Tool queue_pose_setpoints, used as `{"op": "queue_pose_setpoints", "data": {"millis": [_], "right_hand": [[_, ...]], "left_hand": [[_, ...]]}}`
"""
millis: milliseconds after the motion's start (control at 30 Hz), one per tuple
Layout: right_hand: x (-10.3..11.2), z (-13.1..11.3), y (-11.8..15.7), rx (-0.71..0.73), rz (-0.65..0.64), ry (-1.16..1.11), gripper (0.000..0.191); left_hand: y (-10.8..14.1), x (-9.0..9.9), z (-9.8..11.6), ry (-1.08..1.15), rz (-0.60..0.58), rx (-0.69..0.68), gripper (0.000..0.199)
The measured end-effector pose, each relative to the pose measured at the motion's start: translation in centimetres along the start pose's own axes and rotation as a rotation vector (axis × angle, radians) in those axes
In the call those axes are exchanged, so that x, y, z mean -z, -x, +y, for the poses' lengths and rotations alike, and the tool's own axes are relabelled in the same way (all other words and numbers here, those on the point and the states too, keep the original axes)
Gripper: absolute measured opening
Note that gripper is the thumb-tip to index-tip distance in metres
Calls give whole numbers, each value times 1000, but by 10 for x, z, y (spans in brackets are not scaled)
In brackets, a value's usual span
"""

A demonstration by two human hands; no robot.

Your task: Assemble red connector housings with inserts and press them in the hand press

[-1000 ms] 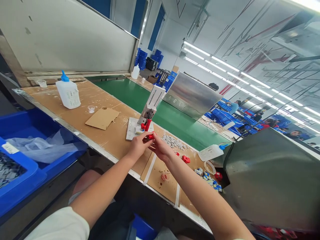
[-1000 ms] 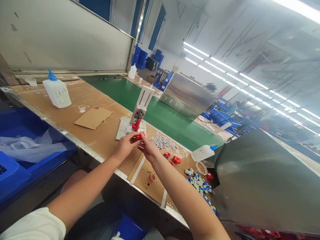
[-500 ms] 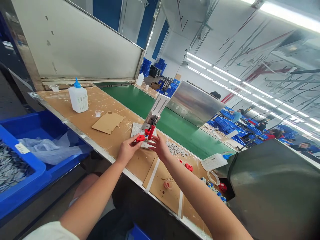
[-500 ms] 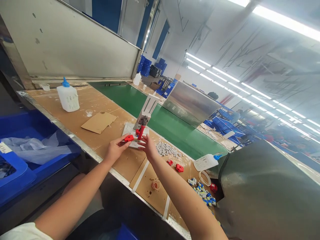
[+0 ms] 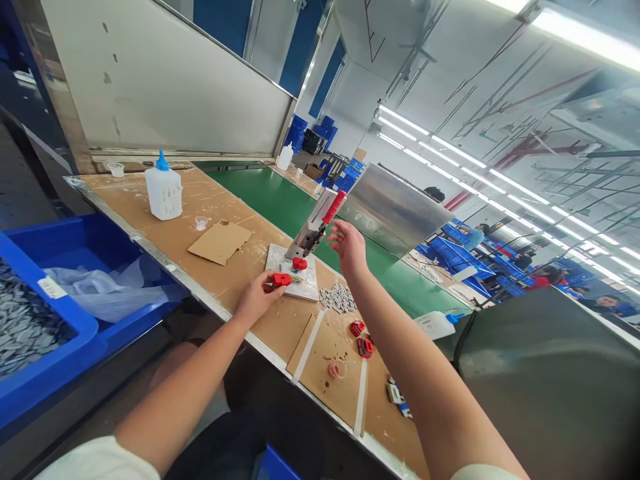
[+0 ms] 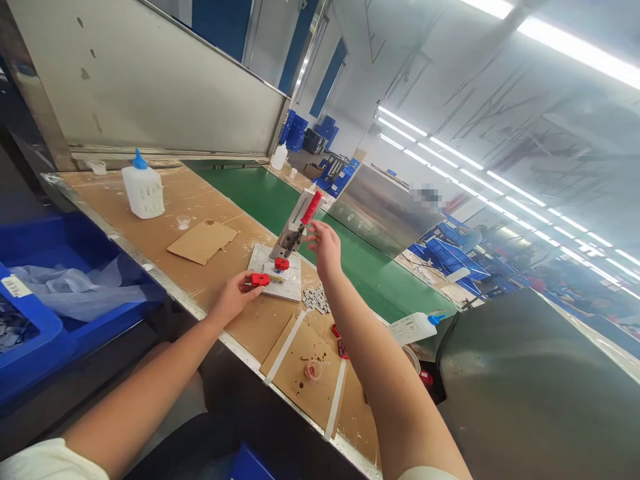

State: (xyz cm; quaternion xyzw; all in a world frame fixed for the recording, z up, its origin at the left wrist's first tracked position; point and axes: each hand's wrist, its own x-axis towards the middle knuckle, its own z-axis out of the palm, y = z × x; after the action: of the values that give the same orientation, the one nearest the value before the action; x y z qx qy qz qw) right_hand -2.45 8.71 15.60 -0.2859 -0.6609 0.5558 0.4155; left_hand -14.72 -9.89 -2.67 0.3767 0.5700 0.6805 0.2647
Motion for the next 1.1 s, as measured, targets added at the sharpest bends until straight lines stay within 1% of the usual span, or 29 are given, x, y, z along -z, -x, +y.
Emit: {"op": "queue_pose_setpoints", "data": {"millis": [33, 67, 100, 167, 233, 267, 367, 433, 467, 567, 667, 700, 733, 767, 800, 833, 900, 933, 967, 1000, 1033, 1100], "right_hand": [[2, 16, 4, -15, 83, 92, 38], [4, 33, 10, -39, 106, 149, 36], [4, 50, 16, -62, 91, 191, 37], [1, 79, 28, -101, 3, 258, 44], [-5, 100, 34, -121, -79, 309, 47], [-8, 106, 34, -125, -102, 328, 46], [-9, 113, 33, -131, -105, 366, 35], [-1, 111, 39, -154, -113, 390, 33], [6, 110, 45, -177, -139, 404, 35], [27, 107, 76, -276, -292, 438, 40], [38, 106, 105, -331, -512, 500, 39], [40, 104, 108, -312, -554, 544, 37], [40, 100, 106, -269, -556, 589, 36], [39, 93, 101, -201, -506, 618, 35], [37, 84, 91, -117, -404, 617, 34], [34, 72, 78, -23, -269, 585, 34], [28, 41, 46, 162, 0, 444, 34], [24, 24, 29, 248, 97, 383, 37], [19, 8, 12, 311, 151, 348, 43], [14, -6, -3, 366, 167, 334, 49], [7, -19, -17, 405, 146, 323, 55], [-6, -36, -39, 419, 61, 286, 63]], "left_hand": [[0, 0, 0, 2, 3, 4, 47], [0, 0, 1, -4, 8, 7, 46], [0, 0, 2, -14, 12, 6, 46], [1, -2, 5, -34, 13, -7, 43], [1, -3, 9, -49, 5, -18, 41], [0, -3, 11, -53, -2, -20, 41], [-9, 0, 19, -66, -24, -26, 43], [-20, 4, 26, -83, -38, -53, 44], [-26, 5, 29, -103, -43, -72, 43], [-49, 5, 35, -172, -63, -104, 40], [-69, -2, 33, -220, -114, -84, 40], [-75, -5, 31, -237, -132, -76, 40], [-79, -8, 28, -255, -148, -71, 39], [-83, -10, 25, -271, -159, -69, 39], [-86, -12, 22, -284, -163, -69, 38], [-89, -13, 19, -295, -164, -72, 38], [-93, -14, 14, -310, -161, -77, 40], [-94, -15, 12, -316, -160, -80, 41], [-96, -16, 11, -319, -161, -85, 42], [-97, -17, 10, -317, -164, -92, 42], [-97, -19, 9, -313, -167, -99, 42], [-97, -23, 9, -298, -177, -115, 42]]}}
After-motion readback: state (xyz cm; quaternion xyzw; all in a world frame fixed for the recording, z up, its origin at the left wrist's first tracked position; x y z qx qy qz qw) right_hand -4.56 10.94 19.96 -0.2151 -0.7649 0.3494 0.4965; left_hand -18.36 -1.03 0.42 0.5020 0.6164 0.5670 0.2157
